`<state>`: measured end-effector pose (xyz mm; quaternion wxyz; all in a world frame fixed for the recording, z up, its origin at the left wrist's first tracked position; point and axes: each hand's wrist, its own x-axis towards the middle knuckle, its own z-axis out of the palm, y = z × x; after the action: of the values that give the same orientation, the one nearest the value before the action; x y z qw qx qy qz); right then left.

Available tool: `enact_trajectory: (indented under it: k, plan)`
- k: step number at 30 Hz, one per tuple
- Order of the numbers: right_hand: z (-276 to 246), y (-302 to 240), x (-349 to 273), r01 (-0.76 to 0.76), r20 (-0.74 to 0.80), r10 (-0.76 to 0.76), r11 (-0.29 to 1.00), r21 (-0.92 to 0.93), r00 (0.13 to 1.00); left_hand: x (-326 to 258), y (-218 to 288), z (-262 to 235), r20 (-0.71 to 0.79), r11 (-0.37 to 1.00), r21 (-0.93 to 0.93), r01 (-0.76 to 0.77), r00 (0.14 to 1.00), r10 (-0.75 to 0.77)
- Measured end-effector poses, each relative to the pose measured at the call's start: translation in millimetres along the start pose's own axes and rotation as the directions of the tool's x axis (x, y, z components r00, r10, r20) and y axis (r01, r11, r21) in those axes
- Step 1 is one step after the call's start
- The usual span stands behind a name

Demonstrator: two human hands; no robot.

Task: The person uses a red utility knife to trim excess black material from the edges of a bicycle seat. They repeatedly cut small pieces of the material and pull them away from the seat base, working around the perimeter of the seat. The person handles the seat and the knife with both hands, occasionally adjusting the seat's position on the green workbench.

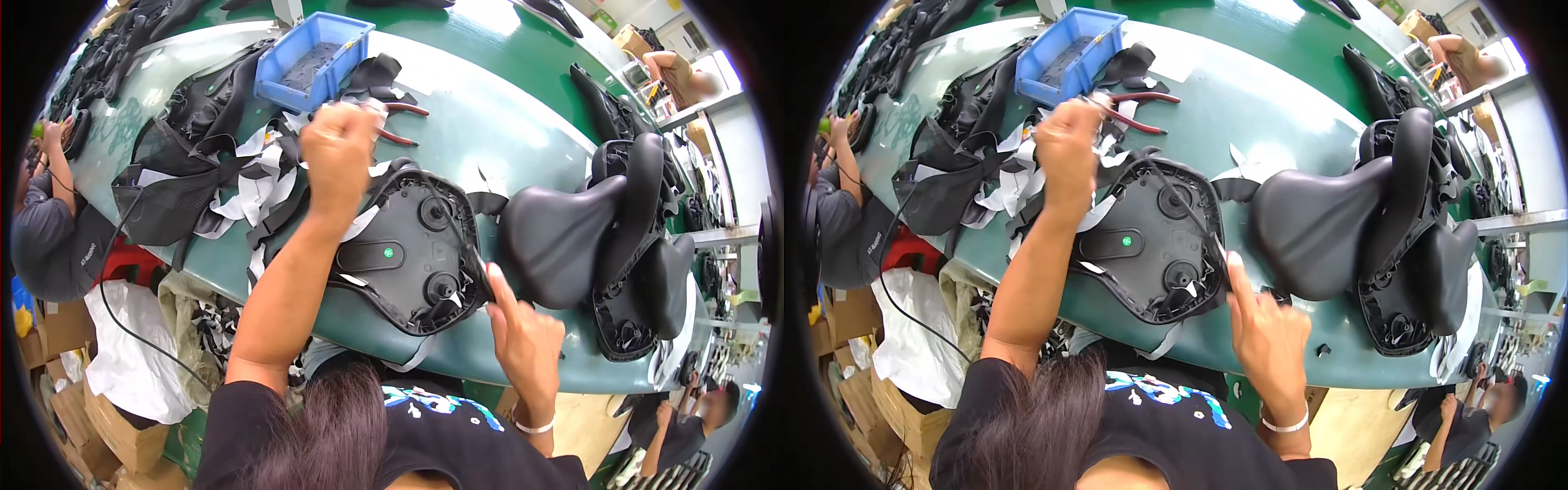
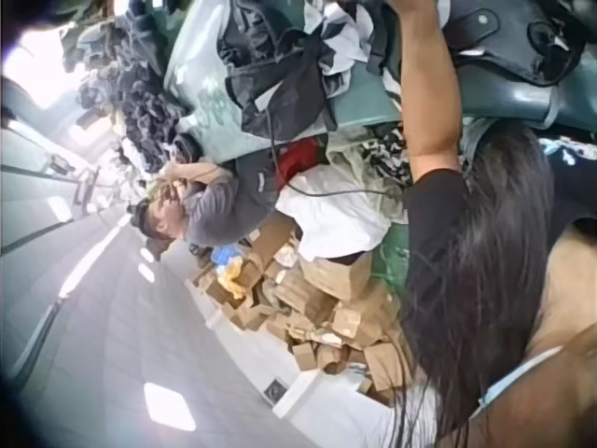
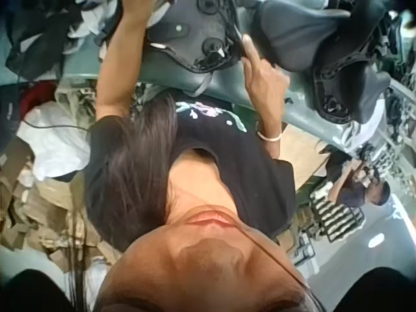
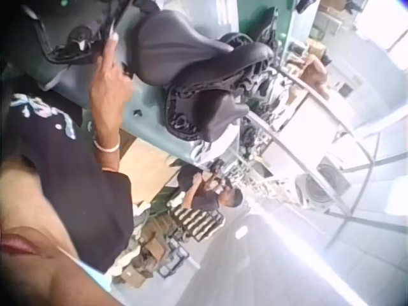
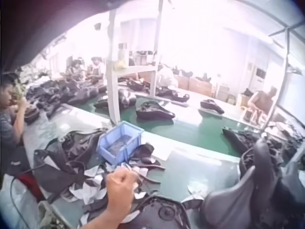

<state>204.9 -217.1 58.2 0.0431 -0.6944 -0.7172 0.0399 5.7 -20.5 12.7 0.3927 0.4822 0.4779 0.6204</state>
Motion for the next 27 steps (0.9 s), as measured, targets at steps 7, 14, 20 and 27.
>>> enact_trajectory:
  k: [7, 14, 20, 27]
  plan:
    - [-28.3, 55.2, 64.8, 0.325, 0.006, -0.326, 0.941, -0.092, 0.945, -46.4, -3.9, -41.9, 0.505, 0.469, -0.626, 0.623, 0.782, -0.365]
    - [-38.5, 64.5, 102.7, 0.601, 0.139, -0.586, 0.793, -0.1, 0.798, -62.9, 65.2, -119.3, 0.705, 0.899, -0.388, 0.2, 0.693, 0.15]
    - [-48.6, 48.9, 25.4, 0.319, 0.218, -0.293, 0.943, -0.095, 0.931, 27.8, 109.2, -179.8, 0.338, 0.495, -0.842, 0.216, 0.925, 0.172]
    - [-53.0, 25.0, 44.2, 0.232, 0.23, -0.193, 0.96, -0.157, 0.954, 10.6, 46.8, -11.5, 0.871, 0.535, 0.489, -0.689, 0.355, -0.338]
